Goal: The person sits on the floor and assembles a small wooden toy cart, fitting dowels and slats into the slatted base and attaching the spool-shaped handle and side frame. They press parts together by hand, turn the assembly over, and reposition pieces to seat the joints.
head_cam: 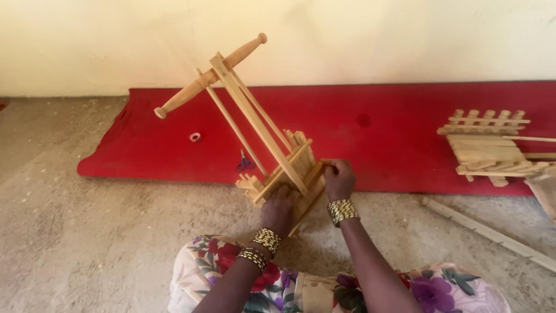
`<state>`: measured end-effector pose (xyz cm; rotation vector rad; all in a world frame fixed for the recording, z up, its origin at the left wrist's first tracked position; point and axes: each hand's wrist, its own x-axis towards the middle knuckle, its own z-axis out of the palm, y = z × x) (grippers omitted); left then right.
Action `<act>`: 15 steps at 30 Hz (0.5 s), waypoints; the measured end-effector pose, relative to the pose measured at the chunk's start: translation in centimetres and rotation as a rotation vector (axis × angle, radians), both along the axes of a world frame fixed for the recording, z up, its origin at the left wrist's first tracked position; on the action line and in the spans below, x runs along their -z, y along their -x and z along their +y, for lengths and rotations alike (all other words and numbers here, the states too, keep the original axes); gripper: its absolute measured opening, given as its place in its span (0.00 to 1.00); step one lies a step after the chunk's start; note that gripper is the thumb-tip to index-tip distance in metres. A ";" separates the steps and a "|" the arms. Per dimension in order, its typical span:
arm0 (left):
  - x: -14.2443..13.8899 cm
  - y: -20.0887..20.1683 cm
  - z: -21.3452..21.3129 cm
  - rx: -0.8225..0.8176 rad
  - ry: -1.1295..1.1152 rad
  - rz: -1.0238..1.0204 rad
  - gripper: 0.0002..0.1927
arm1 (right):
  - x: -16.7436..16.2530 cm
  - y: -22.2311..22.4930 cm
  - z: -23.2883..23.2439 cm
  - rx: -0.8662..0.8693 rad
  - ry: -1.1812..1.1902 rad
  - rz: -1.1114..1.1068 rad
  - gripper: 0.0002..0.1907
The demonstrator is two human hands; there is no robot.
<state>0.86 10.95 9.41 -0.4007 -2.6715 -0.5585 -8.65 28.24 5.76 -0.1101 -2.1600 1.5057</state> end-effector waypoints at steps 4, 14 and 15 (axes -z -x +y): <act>0.0 0.1 -0.5 -0.033 0.014 -0.046 0.09 | 0.3 -3.0 -2.9 -0.109 -0.108 0.087 0.04; 0.7 0.4 0.4 -0.095 -0.079 -0.050 0.22 | -3.1 -6.4 -5.6 -0.137 0.093 0.090 0.03; 1.0 0.3 0.6 -0.086 -0.069 -0.079 0.25 | -3.6 -5.9 -6.0 -0.163 0.108 0.101 0.02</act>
